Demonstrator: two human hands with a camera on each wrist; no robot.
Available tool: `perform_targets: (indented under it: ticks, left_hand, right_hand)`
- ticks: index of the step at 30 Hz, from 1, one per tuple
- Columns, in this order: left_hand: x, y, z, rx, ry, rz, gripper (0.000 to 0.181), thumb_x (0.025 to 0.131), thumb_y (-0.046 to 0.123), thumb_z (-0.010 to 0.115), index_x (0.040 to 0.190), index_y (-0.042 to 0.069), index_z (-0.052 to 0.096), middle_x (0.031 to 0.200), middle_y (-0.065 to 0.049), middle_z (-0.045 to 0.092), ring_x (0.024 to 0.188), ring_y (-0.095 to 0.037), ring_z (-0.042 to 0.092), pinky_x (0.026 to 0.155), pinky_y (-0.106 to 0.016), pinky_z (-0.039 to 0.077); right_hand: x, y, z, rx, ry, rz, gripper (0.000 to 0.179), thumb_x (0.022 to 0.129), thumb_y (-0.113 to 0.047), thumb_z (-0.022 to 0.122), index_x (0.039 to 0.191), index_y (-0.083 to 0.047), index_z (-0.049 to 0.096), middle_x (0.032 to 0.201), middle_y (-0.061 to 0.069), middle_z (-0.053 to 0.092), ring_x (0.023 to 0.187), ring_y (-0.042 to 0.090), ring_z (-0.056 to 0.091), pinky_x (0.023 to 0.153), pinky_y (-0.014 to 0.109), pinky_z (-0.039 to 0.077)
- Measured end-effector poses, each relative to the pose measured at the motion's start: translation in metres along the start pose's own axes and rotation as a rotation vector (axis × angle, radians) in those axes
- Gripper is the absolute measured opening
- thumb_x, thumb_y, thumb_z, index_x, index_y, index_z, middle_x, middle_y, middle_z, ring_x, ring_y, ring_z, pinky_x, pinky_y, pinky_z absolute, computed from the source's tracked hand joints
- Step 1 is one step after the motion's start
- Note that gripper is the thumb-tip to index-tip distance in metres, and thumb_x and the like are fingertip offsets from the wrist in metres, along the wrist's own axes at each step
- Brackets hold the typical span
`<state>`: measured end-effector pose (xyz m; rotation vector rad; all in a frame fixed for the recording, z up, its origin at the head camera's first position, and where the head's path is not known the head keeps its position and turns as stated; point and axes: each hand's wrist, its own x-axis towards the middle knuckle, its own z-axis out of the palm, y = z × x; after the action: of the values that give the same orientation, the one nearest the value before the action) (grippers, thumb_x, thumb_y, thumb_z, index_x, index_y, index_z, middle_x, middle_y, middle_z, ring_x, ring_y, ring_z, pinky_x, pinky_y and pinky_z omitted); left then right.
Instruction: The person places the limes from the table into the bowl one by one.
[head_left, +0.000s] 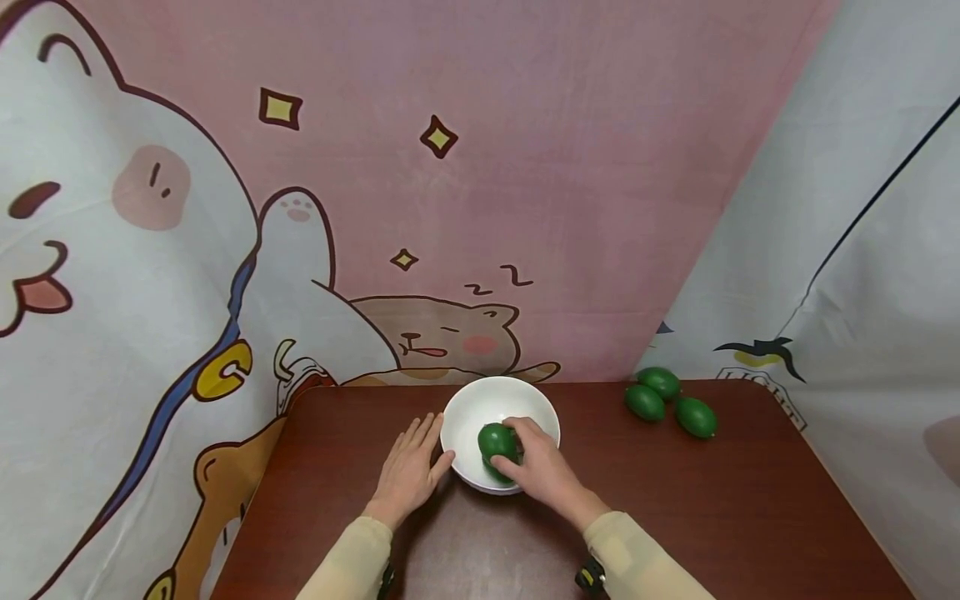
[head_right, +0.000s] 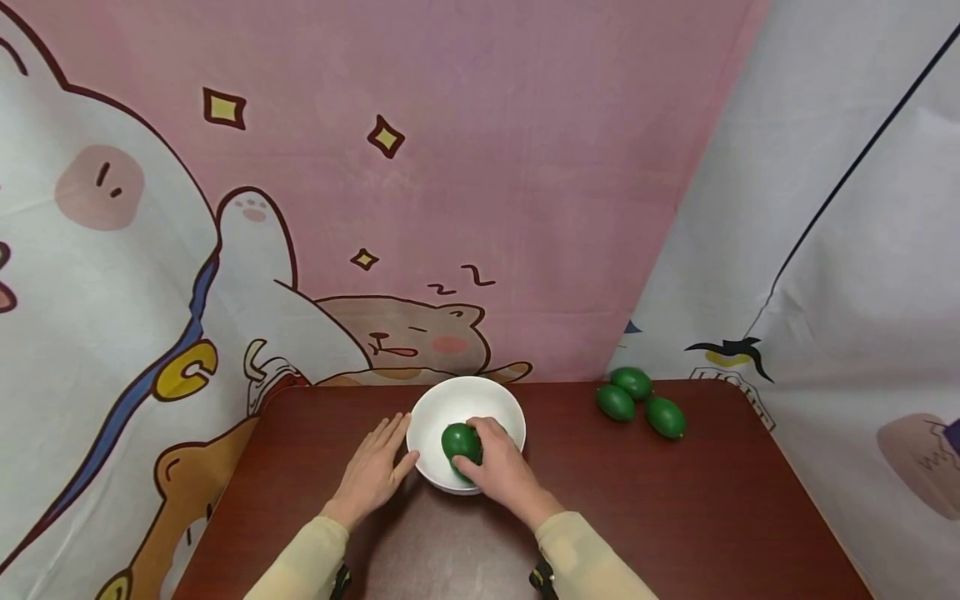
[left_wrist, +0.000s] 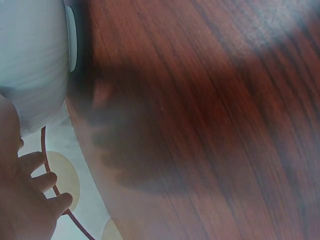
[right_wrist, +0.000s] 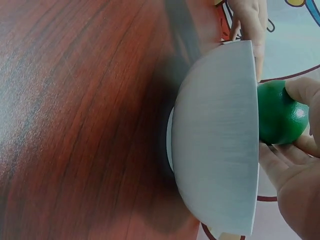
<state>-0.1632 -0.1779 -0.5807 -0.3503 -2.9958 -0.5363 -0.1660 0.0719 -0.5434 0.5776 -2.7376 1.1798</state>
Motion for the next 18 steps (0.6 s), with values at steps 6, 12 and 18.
perform_targets:
  ticks: [6, 12, 18]
  left_hand:
    - [0.0, 0.0, -0.001, 0.002, -0.003, -0.002, 0.069, 0.105, 0.048, 0.055, 0.161, 0.012, 0.037, 0.162, -0.016, 0.041, 0.15, -0.04, 0.037, 0.119, -0.06, 0.033]
    - [0.001, 0.0, 0.001, 0.005, -0.006, -0.003, 0.07, 0.105, 0.048, 0.054, 0.161, 0.012, 0.037, 0.163, -0.015, 0.041, 0.15, -0.04, 0.036, 0.12, -0.059, 0.033]
    - [0.0, -0.001, 0.001, 0.008, -0.001, 0.005, 0.07, 0.105, 0.05, 0.053, 0.162, 0.012, 0.037, 0.163, -0.016, 0.04, 0.15, -0.04, 0.036, 0.119, -0.06, 0.033]
  right_hand:
    - [0.001, -0.002, 0.004, -0.006, 0.004, -0.057, 0.054, 0.085, -0.02, 0.086, 0.132, -0.005, 0.062, 0.122, 0.007, 0.065, 0.102, 0.018, 0.065, 0.089, 0.039, 0.057]
    - [0.002, -0.004, 0.009, -0.011, 0.009, -0.095, 0.055, 0.085, -0.021, 0.086, 0.133, -0.005, 0.064, 0.121, 0.009, 0.066, 0.109, 0.022, 0.065, 0.093, 0.042, 0.057]
    - [0.005, -0.007, 0.013, -0.024, -0.022, -0.086, 0.055, 0.086, -0.024, 0.085, 0.133, -0.006, 0.063, 0.122, 0.011, 0.066, 0.11, 0.024, 0.064, 0.092, 0.043, 0.057]
